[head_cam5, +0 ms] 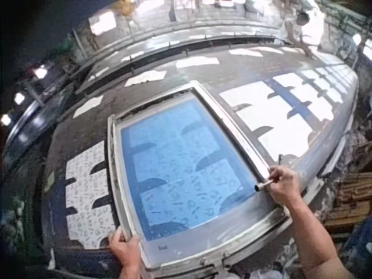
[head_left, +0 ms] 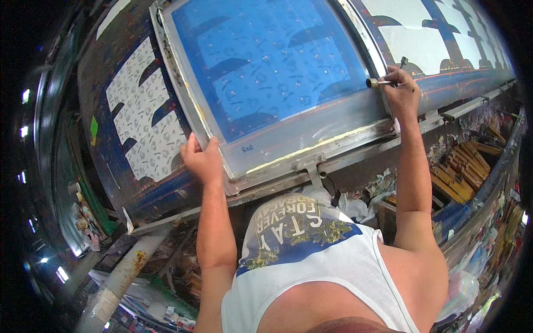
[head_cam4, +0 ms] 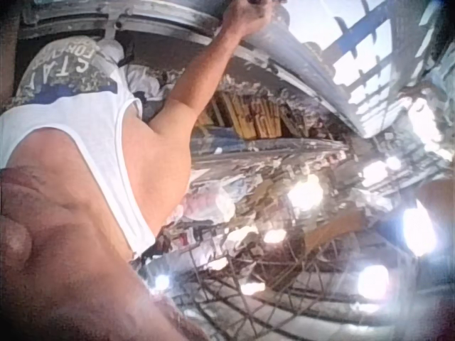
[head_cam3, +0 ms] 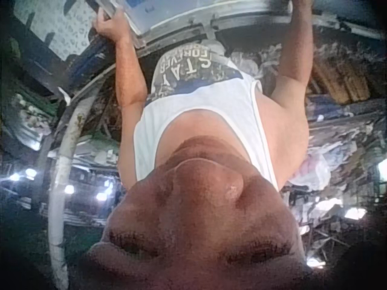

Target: The person positions a blue-tinted window pane into a metal frame, then uses a wrench to tighten bolts along the frame edges. After securing the frame, the person moves to a workbench, opens a paint container, and pours paint into a small cup.

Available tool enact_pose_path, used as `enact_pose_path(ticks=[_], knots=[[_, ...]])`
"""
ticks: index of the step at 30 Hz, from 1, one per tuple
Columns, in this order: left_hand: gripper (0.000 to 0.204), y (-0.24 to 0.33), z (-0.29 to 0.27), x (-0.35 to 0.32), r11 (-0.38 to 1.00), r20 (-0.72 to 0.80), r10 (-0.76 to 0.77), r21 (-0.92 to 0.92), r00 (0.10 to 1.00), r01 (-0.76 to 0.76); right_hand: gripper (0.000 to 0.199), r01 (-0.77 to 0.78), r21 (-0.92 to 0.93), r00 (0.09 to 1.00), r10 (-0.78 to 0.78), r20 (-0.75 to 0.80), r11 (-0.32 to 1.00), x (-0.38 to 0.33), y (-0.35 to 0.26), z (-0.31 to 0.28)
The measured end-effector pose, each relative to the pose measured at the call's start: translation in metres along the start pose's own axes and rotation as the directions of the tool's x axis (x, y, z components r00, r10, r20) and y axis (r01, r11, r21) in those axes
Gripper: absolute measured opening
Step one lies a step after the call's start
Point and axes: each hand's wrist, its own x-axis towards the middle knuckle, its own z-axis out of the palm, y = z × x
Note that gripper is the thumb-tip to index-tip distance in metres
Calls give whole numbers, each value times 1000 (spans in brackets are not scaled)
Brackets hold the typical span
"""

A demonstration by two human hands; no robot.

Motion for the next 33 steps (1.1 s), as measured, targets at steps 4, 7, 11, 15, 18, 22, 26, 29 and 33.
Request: enact_pose_path(ticks=[4,7,11,15,18,22,26,29,33], knots=[[58,9,11,-2,994,18,10,110,1000,-12,17,18,2,1000,-18,3,1000,15,8,0],[61,12,10,-3,994,44,-9,110,999,4,20,81,0,996,-80,-47,997,16,8,-1],[66,8,-12,-4,998,69,41,43,997,-44,23,130,-21,986,-131,-105,991,-2,-4,-10],[67,3,-37,-8,993,122,103,47,987,-109,28,171,34,969,-162,-187,985,-22,-15,-23],[70,0,-36,-14,988,165,152,-8,975,-152,42,237,77,930,-204,-304,968,-34,-17,-35],[75,-10,-44,-17,967,184,233,62,955,-248,36,141,233,937,-54,-344,962,-81,-23,-54],[83,-27,-63,-23,888,183,439,60,880,-455,38,61,317,932,59,-357,946,-144,-40,-70],[89,-41,-73,-32,863,231,480,50,846,-503,37,83,404,915,92,-393,911,-210,-64,-67],[94,-64,-86,-40,851,220,518,-39,827,-523,34,103,393,937,43,-347,914,-320,-121,-31]])
